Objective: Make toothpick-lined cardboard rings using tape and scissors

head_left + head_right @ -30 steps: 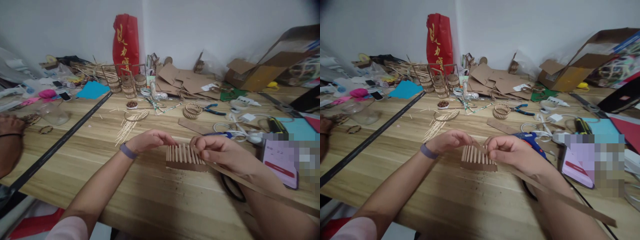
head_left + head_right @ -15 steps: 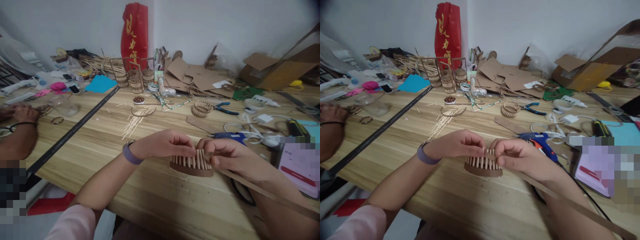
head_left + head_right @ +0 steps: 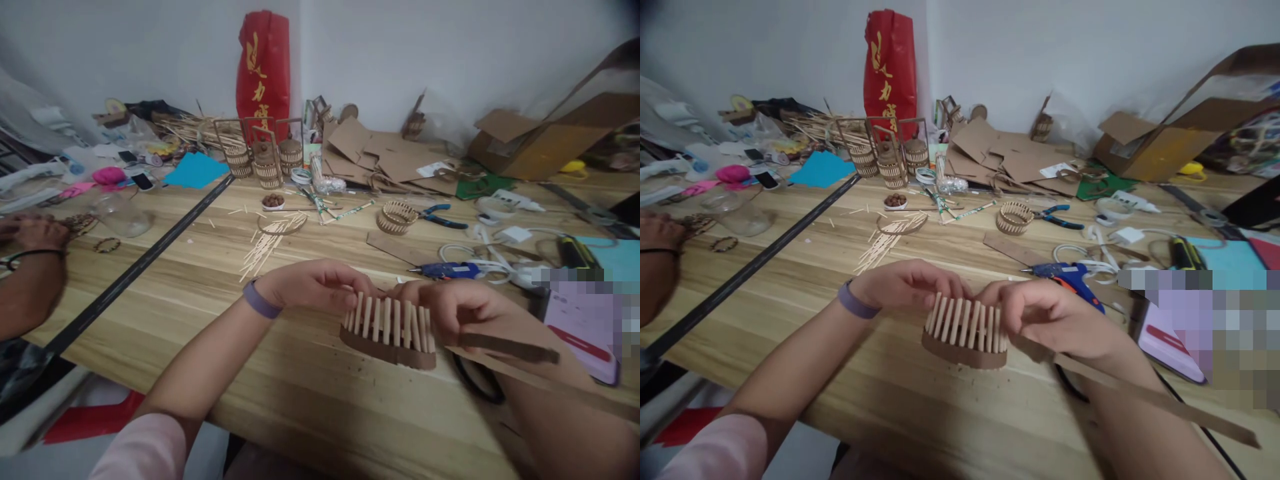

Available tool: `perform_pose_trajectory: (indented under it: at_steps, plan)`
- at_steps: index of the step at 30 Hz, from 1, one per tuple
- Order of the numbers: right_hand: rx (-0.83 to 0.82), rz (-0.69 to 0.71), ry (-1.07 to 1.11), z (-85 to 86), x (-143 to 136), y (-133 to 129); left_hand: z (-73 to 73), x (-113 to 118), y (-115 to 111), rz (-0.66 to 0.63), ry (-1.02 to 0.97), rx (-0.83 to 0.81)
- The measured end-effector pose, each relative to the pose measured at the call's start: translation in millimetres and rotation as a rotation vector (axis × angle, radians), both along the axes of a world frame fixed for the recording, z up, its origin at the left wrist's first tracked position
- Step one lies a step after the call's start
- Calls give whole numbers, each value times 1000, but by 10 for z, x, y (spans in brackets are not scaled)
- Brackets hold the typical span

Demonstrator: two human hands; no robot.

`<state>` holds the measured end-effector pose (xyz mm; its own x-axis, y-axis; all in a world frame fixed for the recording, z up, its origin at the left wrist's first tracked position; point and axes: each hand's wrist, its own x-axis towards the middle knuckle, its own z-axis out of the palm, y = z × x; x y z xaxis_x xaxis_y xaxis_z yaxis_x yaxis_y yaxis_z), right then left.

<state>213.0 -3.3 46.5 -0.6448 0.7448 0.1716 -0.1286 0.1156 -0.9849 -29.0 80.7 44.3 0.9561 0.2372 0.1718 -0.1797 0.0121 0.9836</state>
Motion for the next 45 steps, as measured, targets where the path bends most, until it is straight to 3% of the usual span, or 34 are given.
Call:
perform_pose_trajectory:
  at_steps: [4, 7, 12, 16, 22, 28, 33, 39, 45]
  plan:
    - [-4, 71, 111, 1, 8, 10, -80, -12, 34, 52, -71, -8]
    - [14, 69, 114, 31, -13, 18, -57, -31, 35, 21, 10, -21]
    - [-47, -36, 28, 81, -45, 11, 69, -28, -12, 27, 235, -8]
    - [-71, -57, -49, 67, -79, 18, 124, 28, -91, 27, 269, 1]
    - [-53, -88, -115, 62, -81, 32, 160, 48, -175, 129, 316, 62]
    - [-66, -268, -323, 183, 11, 32, 166, 71, -194, 135, 359, 77]
    - [-130, -177, -457, 252, 3, 34, 127, 104, -204, 158, 391, 77]
    - [-148, -188, -508, 230, 22, 47, 111, 105, -247, 388, 486, 134]
    - [-158, -228, -500, 213, 43, 41, 113, 109, -234, 323, 481, 183]
